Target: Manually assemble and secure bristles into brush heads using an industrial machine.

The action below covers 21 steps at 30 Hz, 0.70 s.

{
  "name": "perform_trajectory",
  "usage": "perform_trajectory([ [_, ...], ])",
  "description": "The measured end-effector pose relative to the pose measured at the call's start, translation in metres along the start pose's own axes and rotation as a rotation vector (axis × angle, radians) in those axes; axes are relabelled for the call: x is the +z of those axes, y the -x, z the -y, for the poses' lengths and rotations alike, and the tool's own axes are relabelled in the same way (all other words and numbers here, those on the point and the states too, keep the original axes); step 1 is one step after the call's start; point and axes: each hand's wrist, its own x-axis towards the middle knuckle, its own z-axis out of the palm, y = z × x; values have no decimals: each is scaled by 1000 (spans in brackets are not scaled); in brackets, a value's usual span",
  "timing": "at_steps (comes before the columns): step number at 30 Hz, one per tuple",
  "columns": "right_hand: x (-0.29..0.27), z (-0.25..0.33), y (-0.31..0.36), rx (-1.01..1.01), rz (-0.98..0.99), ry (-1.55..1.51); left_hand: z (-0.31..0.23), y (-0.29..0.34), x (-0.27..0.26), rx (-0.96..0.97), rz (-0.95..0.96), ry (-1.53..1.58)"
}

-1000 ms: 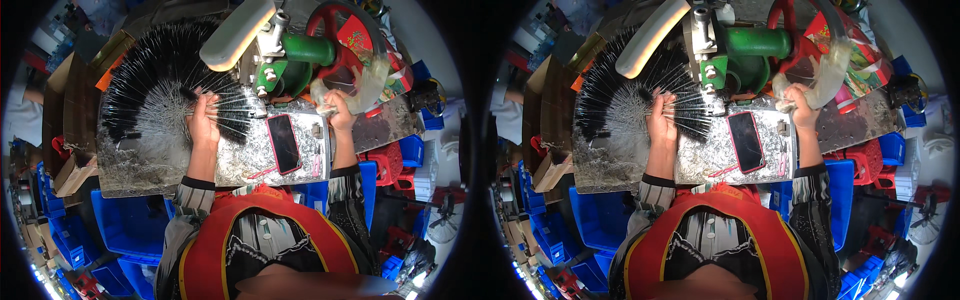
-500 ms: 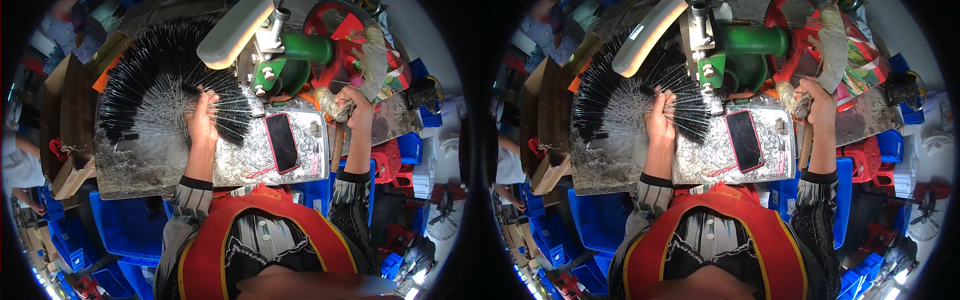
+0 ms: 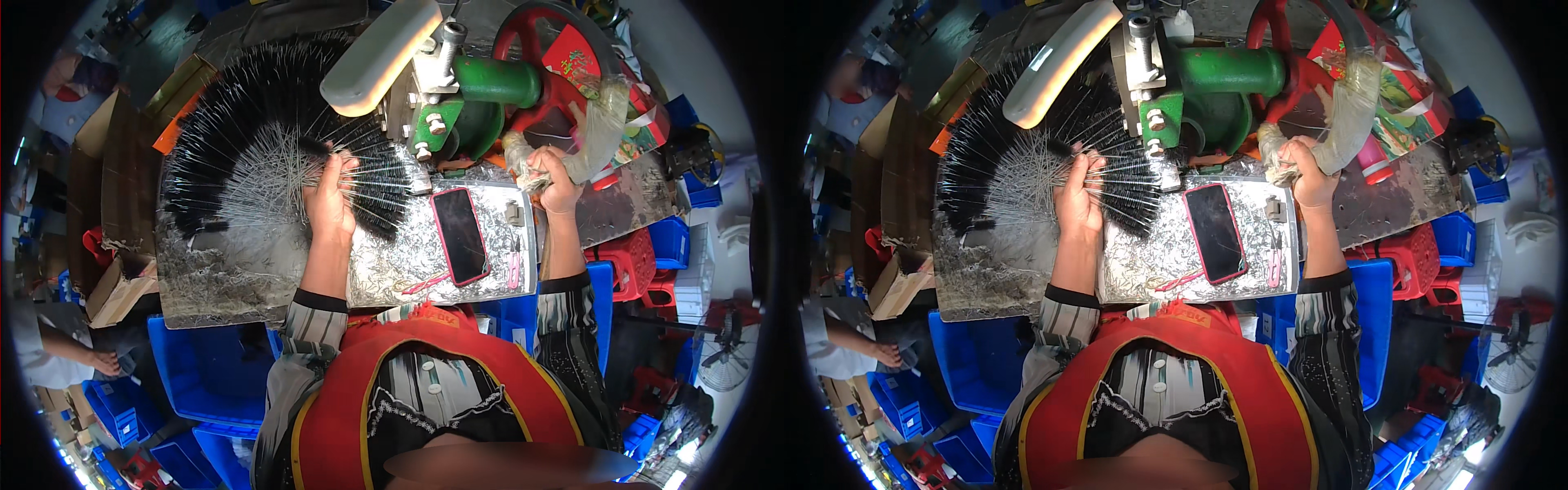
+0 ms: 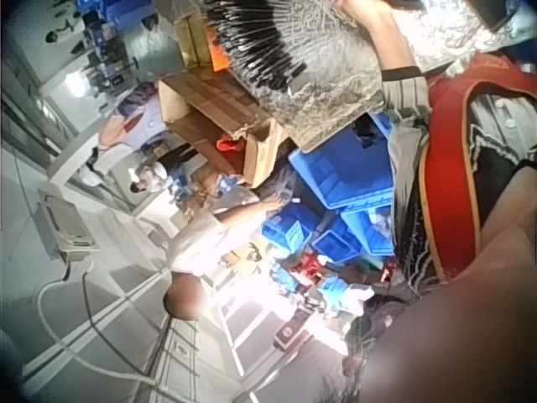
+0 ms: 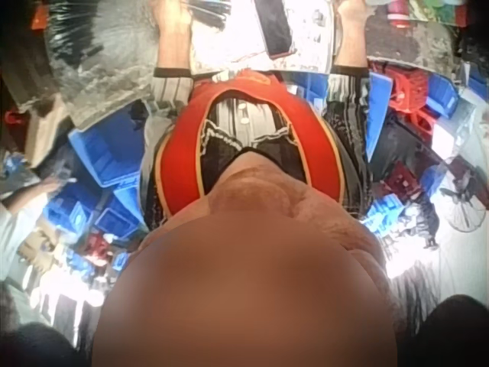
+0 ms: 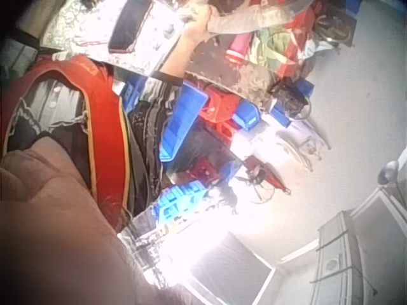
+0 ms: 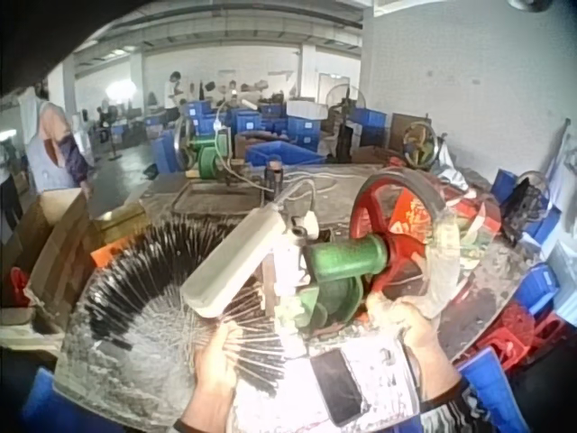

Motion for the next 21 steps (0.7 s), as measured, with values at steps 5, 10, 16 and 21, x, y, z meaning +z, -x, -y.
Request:
perform_trajectory([
  [5, 2, 37, -11, 320, -157, -13, 1, -1, -15, -80, 21, 137],
  [10, 14, 66, -20, 383, -183, 60, 2, -5, -23, -124, 50, 132],
  [16, 10, 54, -16, 330, -188, 22, -2, 3, -14, -97, 15, 115],
  [21, 16, 58, -16, 364, -214, 33, -2, 1, -17, -138, -14, 77],
])
